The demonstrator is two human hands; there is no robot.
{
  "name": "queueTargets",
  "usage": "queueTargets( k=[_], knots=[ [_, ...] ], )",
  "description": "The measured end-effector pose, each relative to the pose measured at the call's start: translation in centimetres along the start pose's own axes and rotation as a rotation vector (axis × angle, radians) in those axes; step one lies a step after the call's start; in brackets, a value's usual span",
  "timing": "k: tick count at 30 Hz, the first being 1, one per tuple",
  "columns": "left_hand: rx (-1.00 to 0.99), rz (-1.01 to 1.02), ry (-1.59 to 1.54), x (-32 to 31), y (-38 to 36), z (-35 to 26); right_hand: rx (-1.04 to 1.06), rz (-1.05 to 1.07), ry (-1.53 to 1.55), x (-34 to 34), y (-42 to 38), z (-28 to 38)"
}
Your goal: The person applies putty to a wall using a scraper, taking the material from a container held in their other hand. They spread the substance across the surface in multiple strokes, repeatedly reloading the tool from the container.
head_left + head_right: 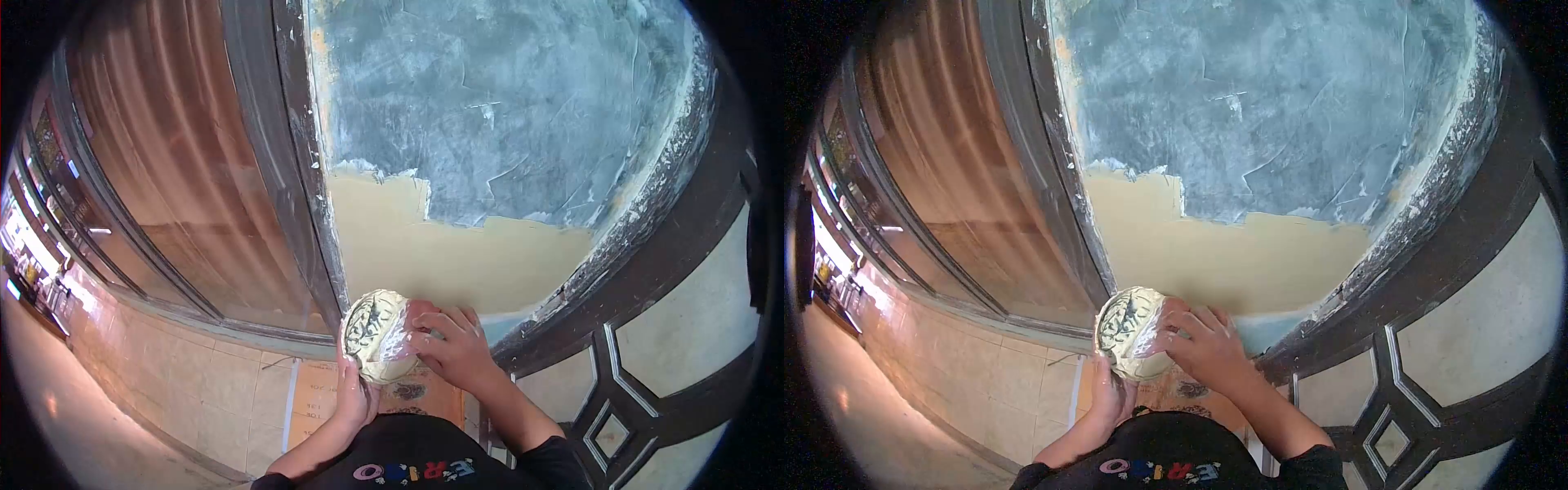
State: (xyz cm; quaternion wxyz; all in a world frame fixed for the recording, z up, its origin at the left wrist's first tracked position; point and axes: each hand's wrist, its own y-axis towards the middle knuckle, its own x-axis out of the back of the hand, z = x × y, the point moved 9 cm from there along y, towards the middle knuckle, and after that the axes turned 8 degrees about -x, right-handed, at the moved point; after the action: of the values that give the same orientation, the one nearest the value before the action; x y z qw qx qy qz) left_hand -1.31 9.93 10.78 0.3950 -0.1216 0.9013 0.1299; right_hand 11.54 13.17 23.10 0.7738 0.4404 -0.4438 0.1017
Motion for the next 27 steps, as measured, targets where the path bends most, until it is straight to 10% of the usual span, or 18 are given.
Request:
queueTargets(
  k=[18,27],
  knots=[
    [-0.051,-0.023,0.006,2.2,-0.7,0.9,-0.351,-0.171,0.22,-1.3,-1.1,-3.6],
    [0.214,-0.143,-0.148,4.7,-2.2,3.1,-1.038,-0.183,1.239,-9.3,-7.8,-14.5]
  ],
)
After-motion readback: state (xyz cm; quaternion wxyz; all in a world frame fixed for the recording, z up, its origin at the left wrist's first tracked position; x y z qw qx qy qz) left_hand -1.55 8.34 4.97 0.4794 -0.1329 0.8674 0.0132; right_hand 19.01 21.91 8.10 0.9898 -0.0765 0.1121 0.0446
